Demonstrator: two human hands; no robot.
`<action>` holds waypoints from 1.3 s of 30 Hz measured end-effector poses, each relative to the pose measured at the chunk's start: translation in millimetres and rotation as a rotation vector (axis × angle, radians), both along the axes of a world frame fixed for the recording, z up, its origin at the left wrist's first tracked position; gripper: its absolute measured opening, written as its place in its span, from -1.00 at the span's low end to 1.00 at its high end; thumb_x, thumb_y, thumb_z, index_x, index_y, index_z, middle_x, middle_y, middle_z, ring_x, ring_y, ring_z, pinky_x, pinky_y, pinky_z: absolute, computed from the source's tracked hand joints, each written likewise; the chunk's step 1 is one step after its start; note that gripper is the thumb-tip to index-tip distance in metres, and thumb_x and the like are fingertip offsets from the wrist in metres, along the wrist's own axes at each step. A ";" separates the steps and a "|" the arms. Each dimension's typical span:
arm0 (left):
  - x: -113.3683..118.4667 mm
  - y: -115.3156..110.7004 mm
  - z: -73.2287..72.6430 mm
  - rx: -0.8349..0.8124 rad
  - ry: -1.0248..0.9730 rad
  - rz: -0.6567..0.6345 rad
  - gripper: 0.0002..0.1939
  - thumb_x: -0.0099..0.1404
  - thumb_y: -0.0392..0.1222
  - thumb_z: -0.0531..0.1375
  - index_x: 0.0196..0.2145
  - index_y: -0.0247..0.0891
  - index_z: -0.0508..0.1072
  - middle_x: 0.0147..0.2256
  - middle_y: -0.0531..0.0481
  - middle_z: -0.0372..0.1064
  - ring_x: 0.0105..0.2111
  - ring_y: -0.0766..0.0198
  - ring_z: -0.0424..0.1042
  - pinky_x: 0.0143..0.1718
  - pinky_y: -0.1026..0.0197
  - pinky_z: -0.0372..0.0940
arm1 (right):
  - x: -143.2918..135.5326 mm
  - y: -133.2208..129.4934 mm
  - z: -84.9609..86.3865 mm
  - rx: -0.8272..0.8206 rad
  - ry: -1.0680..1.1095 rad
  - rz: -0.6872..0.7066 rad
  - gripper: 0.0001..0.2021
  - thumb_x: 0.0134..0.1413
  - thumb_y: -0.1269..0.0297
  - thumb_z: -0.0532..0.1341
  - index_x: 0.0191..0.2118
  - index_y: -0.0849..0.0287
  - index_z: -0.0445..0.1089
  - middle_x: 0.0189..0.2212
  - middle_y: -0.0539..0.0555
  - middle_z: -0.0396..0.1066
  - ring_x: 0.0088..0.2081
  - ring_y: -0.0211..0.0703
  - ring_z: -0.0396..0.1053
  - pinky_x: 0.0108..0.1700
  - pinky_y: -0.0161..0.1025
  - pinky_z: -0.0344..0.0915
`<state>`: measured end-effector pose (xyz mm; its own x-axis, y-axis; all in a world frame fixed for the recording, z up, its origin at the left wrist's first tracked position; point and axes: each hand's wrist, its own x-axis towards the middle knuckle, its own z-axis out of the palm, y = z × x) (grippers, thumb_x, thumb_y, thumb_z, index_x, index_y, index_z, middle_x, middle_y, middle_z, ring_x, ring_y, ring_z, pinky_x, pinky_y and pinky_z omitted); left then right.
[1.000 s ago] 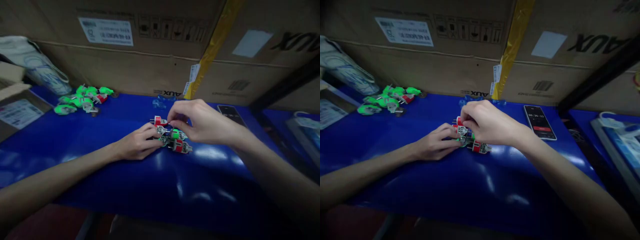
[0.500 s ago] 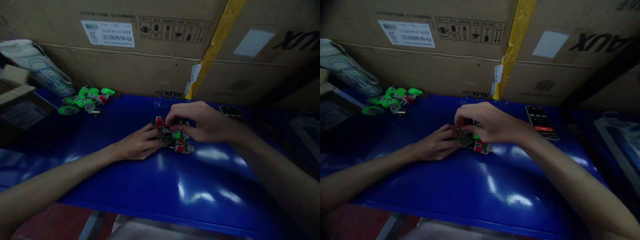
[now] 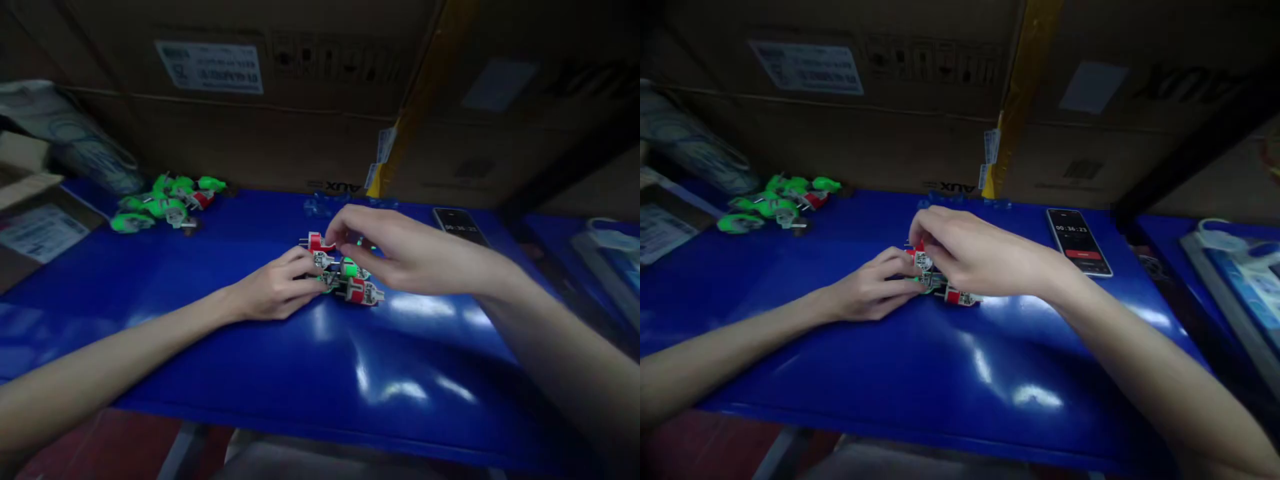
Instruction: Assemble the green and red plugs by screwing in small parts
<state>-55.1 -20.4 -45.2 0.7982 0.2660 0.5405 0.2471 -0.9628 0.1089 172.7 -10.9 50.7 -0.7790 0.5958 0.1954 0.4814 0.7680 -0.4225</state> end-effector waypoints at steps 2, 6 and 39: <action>0.4 0.1 0.3 0.007 -0.001 0.009 -0.83 0.35 -0.37 0.17 -0.11 -0.29 0.46 -0.19 -0.15 0.42 -0.11 0.15 0.34 -0.05 0.10 0.36 | 1.0 1.1 1.2 0.011 0.034 0.113 -0.88 0.19 0.51 0.08 -0.23 0.22 0.34 -0.27 0.07 0.43 -0.29 -0.23 0.34 -0.25 -0.29 0.23; 0.9 0.1 -0.2 0.016 -0.011 0.016 -0.84 0.35 -0.36 0.17 -0.12 -0.30 0.47 -0.20 -0.15 0.42 -0.13 0.17 0.35 -0.07 0.09 0.36 | 2.0 7.9 -2.2 0.088 0.067 0.159 -0.86 0.12 0.56 0.11 -0.30 0.24 0.37 -0.34 0.05 0.42 -0.33 -0.24 0.33 -0.28 -0.30 0.20; 0.0 -1.2 -2.0 0.007 -0.013 0.027 -0.86 0.35 -0.35 0.17 -0.14 -0.28 0.47 -0.23 -0.14 0.41 -0.14 0.17 0.33 -0.11 0.12 0.37 | -2.0 4.0 -3.2 0.002 -0.119 -0.313 -0.87 0.10 0.44 0.16 -0.43 0.24 0.43 -0.57 0.02 0.39 -0.54 -0.27 0.24 -0.45 -0.28 0.05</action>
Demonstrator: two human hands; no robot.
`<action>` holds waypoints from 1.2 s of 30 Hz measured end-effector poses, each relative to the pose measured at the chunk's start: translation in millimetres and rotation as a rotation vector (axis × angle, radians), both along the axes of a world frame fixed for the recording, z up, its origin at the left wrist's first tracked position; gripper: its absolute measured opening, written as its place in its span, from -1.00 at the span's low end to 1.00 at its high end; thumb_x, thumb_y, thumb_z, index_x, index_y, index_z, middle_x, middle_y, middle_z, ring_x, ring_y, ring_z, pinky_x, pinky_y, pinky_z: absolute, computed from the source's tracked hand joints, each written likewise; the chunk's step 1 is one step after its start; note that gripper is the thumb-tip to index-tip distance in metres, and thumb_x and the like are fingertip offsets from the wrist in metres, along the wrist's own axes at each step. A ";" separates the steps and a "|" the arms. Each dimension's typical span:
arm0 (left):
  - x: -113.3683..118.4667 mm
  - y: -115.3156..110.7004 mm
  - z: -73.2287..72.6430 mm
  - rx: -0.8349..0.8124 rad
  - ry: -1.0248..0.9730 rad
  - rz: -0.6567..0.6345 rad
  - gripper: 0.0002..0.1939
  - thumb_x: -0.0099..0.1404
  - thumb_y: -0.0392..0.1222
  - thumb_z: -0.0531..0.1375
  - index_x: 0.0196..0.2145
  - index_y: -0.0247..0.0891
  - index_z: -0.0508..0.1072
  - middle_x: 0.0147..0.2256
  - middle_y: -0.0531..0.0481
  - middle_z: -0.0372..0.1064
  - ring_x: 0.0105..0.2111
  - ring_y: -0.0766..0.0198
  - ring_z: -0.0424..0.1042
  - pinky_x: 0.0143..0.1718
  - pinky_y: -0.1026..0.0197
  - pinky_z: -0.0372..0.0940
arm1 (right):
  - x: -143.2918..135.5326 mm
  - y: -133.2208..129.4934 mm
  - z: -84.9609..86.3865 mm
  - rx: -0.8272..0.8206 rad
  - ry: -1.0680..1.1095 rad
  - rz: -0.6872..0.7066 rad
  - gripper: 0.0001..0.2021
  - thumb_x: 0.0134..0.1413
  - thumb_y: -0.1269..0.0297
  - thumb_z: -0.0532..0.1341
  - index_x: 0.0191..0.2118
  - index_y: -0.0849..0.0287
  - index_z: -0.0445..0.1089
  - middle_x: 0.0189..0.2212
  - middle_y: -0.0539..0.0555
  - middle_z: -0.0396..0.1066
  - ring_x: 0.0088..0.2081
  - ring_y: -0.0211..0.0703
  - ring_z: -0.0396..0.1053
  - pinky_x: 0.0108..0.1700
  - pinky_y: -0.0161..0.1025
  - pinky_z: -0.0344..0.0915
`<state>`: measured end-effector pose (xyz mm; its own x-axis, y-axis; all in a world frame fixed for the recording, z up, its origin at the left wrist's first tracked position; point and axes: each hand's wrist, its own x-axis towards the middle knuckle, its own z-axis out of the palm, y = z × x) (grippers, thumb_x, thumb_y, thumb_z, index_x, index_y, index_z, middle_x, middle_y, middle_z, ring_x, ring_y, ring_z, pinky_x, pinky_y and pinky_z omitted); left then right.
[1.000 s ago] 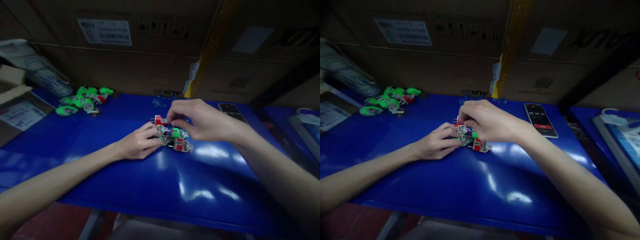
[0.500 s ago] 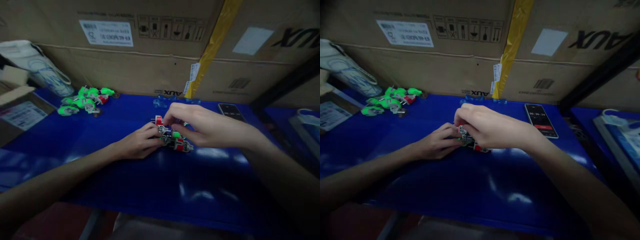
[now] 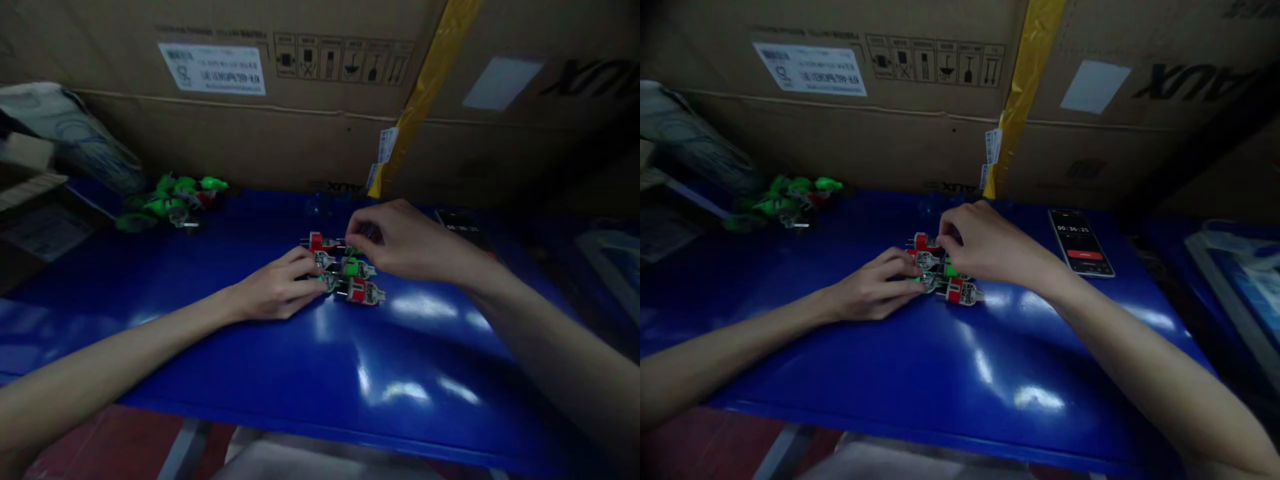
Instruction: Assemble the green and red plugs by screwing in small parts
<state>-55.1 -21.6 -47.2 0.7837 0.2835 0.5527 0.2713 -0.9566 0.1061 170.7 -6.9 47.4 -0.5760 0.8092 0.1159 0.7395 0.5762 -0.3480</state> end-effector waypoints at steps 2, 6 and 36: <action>-0.2 0.0 1.2 -0.012 0.006 -0.001 -0.85 0.35 -0.35 0.17 -0.13 -0.28 0.47 -0.21 -0.14 0.41 -0.13 0.17 0.33 -0.09 0.11 0.37 | 0.4 -2.3 1.6 0.003 0.042 0.109 -0.89 0.12 0.47 0.15 -0.34 0.24 0.43 -0.45 0.05 0.44 -0.45 -0.25 0.31 -0.39 -0.29 0.12; -0.4 1.1 1.9 -0.023 0.020 -0.018 -0.83 0.35 -0.36 0.16 -0.11 -0.28 0.47 -0.19 -0.15 0.41 -0.11 0.17 0.34 -0.06 0.09 0.36 | 4.3 -2.0 5.3 0.009 0.115 0.426 -0.85 0.17 0.54 0.10 -0.24 0.24 0.40 -0.26 0.10 0.45 -0.27 -0.22 0.36 -0.24 -0.28 0.23; 0.6 1.5 2.3 0.013 -0.001 -0.025 -0.84 0.33 -0.38 0.17 -0.13 -0.30 0.48 -0.18 -0.16 0.41 -0.09 0.13 0.33 -0.02 0.07 0.36 | -3.8 14.4 10.2 0.027 0.022 0.644 -0.85 0.13 0.56 0.11 -0.32 0.25 0.40 -0.33 0.06 0.39 -0.31 -0.26 0.29 -0.26 -0.30 0.18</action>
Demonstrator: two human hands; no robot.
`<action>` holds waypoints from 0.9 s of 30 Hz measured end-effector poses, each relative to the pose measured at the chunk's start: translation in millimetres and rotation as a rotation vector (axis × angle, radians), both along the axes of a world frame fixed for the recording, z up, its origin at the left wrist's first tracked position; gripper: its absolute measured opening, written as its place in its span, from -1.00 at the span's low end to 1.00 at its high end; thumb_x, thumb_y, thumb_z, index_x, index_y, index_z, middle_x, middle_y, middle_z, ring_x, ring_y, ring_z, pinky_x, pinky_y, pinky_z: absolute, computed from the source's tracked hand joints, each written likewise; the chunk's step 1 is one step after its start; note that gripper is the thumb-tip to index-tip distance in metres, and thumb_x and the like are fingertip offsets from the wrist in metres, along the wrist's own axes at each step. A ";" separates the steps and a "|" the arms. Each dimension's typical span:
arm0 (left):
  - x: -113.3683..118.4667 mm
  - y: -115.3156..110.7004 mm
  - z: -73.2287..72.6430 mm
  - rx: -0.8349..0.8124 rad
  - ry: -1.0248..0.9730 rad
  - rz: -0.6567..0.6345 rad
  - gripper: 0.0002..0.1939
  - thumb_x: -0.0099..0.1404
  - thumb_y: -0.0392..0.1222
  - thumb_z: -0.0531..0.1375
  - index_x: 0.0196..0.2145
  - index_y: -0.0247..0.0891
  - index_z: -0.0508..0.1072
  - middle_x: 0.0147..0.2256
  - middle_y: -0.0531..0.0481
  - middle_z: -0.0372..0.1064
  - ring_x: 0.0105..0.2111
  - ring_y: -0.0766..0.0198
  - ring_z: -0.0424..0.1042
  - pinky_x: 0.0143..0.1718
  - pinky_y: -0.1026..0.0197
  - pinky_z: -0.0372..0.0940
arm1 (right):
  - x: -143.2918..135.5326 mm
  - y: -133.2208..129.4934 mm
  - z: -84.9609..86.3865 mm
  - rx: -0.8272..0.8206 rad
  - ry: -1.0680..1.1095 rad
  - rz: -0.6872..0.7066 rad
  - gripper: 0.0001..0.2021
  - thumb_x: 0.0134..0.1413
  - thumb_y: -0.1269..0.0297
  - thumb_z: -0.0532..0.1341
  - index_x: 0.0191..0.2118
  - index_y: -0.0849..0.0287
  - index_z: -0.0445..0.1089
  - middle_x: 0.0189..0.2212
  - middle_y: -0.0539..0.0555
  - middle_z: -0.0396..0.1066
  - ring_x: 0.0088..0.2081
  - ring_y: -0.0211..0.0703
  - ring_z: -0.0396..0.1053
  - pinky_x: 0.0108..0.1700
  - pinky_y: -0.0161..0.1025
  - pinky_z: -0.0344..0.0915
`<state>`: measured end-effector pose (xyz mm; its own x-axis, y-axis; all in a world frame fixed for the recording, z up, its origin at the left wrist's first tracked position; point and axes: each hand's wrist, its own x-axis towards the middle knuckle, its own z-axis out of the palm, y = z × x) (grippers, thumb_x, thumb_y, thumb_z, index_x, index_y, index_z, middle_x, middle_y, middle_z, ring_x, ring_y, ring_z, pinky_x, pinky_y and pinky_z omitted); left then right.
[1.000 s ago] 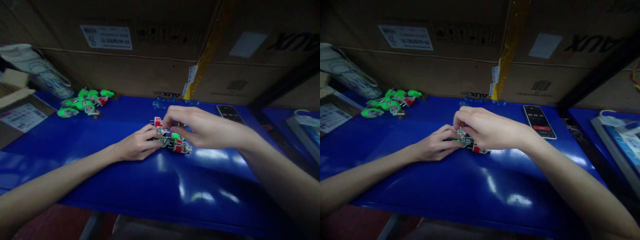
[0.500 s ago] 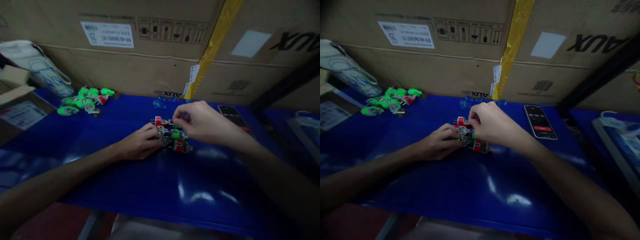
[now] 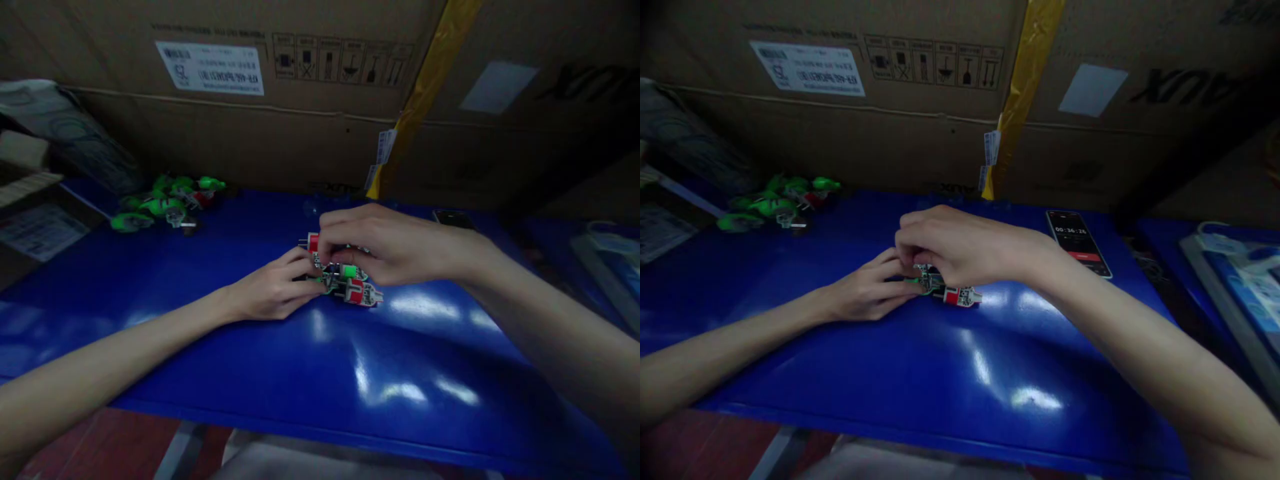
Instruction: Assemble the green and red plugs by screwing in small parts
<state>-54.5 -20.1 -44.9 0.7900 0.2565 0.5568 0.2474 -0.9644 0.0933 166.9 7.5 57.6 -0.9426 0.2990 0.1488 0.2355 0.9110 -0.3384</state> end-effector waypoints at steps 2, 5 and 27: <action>0.4 -0.5 0.1 -0.003 -0.001 0.006 -0.84 0.32 -0.38 0.19 -0.14 -0.30 0.48 -0.20 -0.15 0.41 -0.12 0.15 0.34 -0.05 0.09 0.36 | -1.8 2.3 -2.2 0.052 -0.007 -0.075 -0.86 0.12 0.53 0.12 -0.32 0.26 0.42 -0.34 0.08 0.40 -0.33 -0.24 0.29 -0.27 -0.28 0.16; 0.7 -1.3 -0.3 -0.028 -0.013 0.019 -0.86 0.31 -0.37 0.21 -0.16 -0.29 0.49 -0.23 -0.13 0.41 -0.16 0.17 0.35 -0.09 0.11 0.36 | -1.1 3.3 -7.4 0.079 0.004 -0.204 -0.86 0.10 0.50 0.13 -0.33 0.26 0.44 -0.36 0.09 0.43 -0.35 -0.23 0.31 -0.28 -0.27 0.15; 0.5 -0.2 1.9 -0.026 0.021 -0.005 -0.85 0.35 -0.38 0.17 -0.13 -0.32 0.46 -0.20 -0.16 0.40 -0.13 0.16 0.32 -0.07 0.10 0.35 | 8.4 -7.0 -4.0 0.002 0.052 -0.107 -0.86 0.14 0.54 0.11 -0.28 0.23 0.38 -0.30 0.07 0.41 -0.28 -0.23 0.32 -0.24 -0.29 0.21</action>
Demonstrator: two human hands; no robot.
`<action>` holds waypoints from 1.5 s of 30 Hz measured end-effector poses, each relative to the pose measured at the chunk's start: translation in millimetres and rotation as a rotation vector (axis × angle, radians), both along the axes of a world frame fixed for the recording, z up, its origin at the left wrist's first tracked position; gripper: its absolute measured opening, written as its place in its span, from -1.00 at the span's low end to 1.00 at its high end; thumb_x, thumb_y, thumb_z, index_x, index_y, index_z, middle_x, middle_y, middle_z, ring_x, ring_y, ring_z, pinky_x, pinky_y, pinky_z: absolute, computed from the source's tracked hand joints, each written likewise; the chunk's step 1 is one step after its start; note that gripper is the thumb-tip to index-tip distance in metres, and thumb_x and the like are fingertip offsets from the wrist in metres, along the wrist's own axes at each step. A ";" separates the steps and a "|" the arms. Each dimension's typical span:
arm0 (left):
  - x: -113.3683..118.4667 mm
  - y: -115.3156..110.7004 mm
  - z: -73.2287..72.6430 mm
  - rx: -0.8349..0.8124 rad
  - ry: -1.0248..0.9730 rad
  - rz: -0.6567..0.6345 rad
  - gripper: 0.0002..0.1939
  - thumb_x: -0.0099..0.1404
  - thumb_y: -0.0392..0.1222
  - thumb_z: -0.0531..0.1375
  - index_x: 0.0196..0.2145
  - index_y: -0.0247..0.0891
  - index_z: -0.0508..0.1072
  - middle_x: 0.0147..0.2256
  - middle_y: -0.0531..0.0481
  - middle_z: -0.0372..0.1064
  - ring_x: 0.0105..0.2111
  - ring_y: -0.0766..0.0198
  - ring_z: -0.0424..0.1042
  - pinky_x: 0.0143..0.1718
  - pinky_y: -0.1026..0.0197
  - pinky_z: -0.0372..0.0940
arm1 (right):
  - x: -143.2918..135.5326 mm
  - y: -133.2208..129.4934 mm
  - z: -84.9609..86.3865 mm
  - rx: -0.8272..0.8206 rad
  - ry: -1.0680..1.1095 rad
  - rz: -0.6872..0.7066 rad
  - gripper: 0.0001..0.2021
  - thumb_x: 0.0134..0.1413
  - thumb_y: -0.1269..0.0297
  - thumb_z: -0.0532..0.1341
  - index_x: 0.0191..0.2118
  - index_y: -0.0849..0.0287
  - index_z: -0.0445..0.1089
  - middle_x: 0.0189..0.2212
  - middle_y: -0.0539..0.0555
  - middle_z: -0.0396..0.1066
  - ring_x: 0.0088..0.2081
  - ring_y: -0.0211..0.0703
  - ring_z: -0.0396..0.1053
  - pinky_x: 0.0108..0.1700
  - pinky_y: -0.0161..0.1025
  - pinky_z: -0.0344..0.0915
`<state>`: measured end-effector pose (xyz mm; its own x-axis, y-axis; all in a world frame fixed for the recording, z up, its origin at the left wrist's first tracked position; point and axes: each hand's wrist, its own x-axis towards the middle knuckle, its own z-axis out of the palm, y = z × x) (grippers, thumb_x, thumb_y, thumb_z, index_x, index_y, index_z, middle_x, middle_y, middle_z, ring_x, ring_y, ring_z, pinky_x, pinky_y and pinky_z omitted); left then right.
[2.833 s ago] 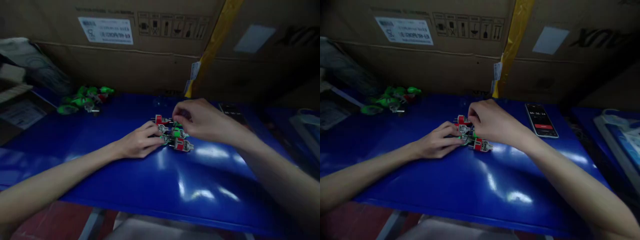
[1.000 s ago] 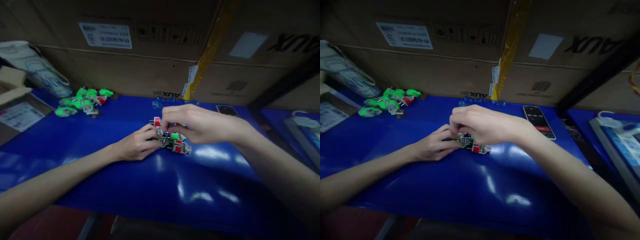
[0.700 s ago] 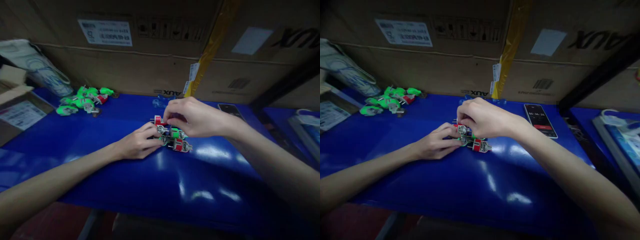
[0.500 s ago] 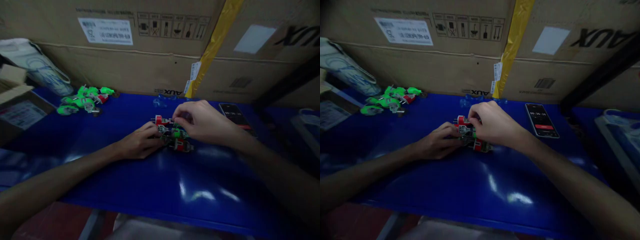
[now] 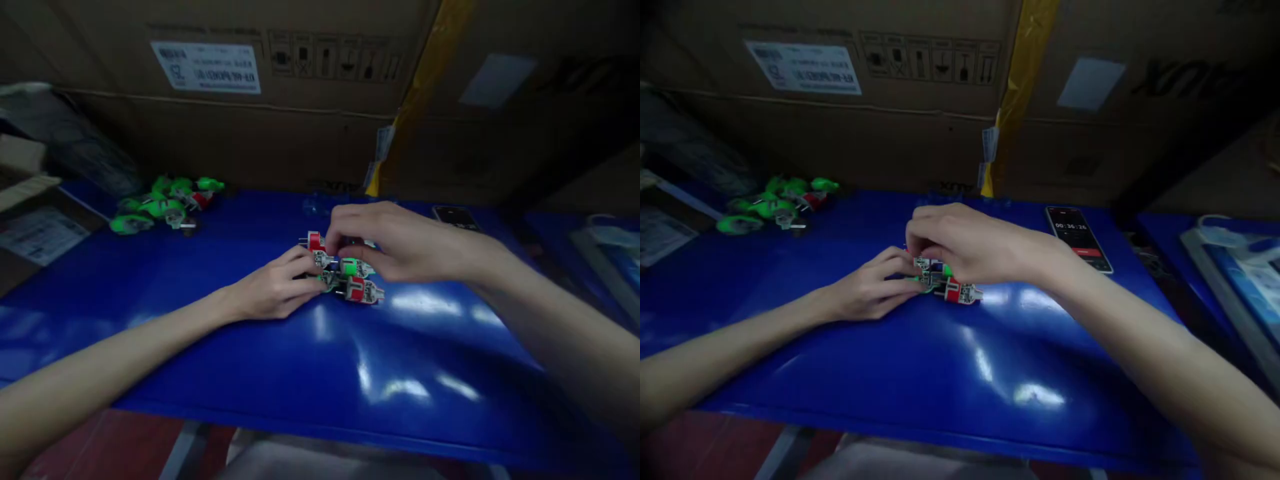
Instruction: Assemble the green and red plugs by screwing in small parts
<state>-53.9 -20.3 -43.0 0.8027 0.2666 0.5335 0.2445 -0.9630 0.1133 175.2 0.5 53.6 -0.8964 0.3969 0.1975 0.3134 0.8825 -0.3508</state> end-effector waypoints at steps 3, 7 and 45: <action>-0.2 -0.6 -1.1 0.000 0.007 0.009 -0.85 0.36 -0.36 0.16 -0.13 -0.31 0.46 -0.21 -0.16 0.40 -0.11 0.15 0.31 -0.07 0.11 0.35 | 0.7 5.9 -2.3 0.040 -0.008 0.014 -0.86 0.12 0.54 0.11 -0.33 0.24 0.40 -0.34 0.05 0.40 -0.31 -0.25 0.32 -0.27 -0.30 0.19; -0.3 -1.4 -2.5 -0.011 0.011 0.038 -0.86 0.37 -0.34 0.16 -0.14 -0.27 0.47 -0.20 -0.14 0.41 -0.12 0.17 0.31 -0.07 0.11 0.35 | 3.0 1.7 -7.5 0.067 0.015 -0.123 -0.87 0.12 0.51 0.12 -0.33 0.27 0.42 -0.38 0.07 0.41 -0.37 -0.25 0.31 -0.30 -0.30 0.17; -0.5 -0.8 -3.6 0.007 -0.021 0.045 -0.88 0.35 -0.34 0.17 -0.16 -0.27 0.47 -0.24 -0.11 0.40 -0.20 0.21 0.31 -0.13 0.15 0.33 | -6.0 -3.4 -7.9 -0.052 -0.053 -0.502 -0.87 0.05 0.48 0.18 -0.39 0.24 0.49 -0.50 0.04 0.47 -0.47 -0.23 0.34 -0.41 -0.27 0.14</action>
<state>-54.5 -21.1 -46.6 0.7787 0.2986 0.5517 0.2853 -0.9518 0.1124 169.2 -2.9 45.8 -0.6007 0.7896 0.1253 0.7131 0.6000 -0.3625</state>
